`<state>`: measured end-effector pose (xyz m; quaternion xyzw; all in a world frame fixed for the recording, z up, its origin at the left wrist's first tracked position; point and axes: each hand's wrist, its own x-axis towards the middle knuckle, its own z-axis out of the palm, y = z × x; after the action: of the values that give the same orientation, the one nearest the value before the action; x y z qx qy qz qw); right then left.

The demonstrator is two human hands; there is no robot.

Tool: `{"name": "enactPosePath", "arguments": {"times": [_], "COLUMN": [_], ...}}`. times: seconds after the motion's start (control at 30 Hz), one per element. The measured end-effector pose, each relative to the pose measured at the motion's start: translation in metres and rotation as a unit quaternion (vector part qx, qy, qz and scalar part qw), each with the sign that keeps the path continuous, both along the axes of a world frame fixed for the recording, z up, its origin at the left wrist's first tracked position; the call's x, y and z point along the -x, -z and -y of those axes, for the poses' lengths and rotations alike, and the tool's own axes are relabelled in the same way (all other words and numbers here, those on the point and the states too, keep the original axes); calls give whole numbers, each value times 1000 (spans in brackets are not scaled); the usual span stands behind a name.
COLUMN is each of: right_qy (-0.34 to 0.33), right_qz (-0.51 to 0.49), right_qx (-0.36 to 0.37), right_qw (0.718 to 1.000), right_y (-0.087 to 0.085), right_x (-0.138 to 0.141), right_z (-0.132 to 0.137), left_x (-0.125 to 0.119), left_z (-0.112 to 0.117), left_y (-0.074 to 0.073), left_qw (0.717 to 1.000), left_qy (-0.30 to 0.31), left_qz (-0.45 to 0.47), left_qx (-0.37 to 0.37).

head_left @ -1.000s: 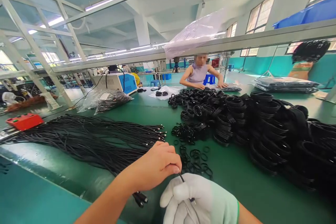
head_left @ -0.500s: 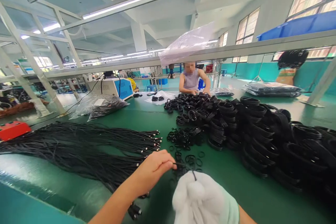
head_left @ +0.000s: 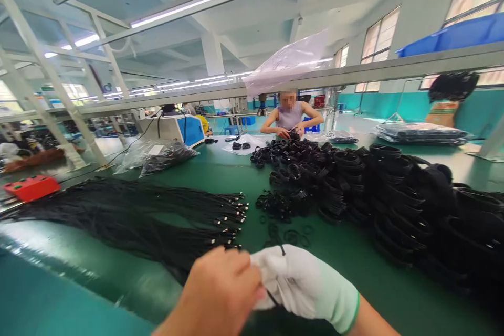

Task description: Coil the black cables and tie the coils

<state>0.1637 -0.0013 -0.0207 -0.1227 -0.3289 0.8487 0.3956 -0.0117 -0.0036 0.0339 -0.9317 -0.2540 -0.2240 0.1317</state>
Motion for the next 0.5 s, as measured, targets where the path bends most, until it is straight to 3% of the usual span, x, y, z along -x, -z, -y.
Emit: {"name": "enactPosePath", "arguments": {"times": [0.07,0.17,0.37,0.5], "right_qy": [-74,-133,-153,-129], "right_qz": [17,-3,-46,-85], "right_qx": [-16,2,85,102], "right_qw": [997,991,983,983], "right_y": [9,12,4,-2], "right_x": [2,2,12,15], "right_z": [7,11,13,16], "left_x": [0,0,-8,-11], "left_z": [-13,-28,-36,-50], "left_y": [-21,-34,-28,-10], "left_qw": [997,981,940,913], "left_qy": [-24,-29,-49,-33], "left_qz": [1,5,67,95], "left_qx": [72,192,330,396]}}
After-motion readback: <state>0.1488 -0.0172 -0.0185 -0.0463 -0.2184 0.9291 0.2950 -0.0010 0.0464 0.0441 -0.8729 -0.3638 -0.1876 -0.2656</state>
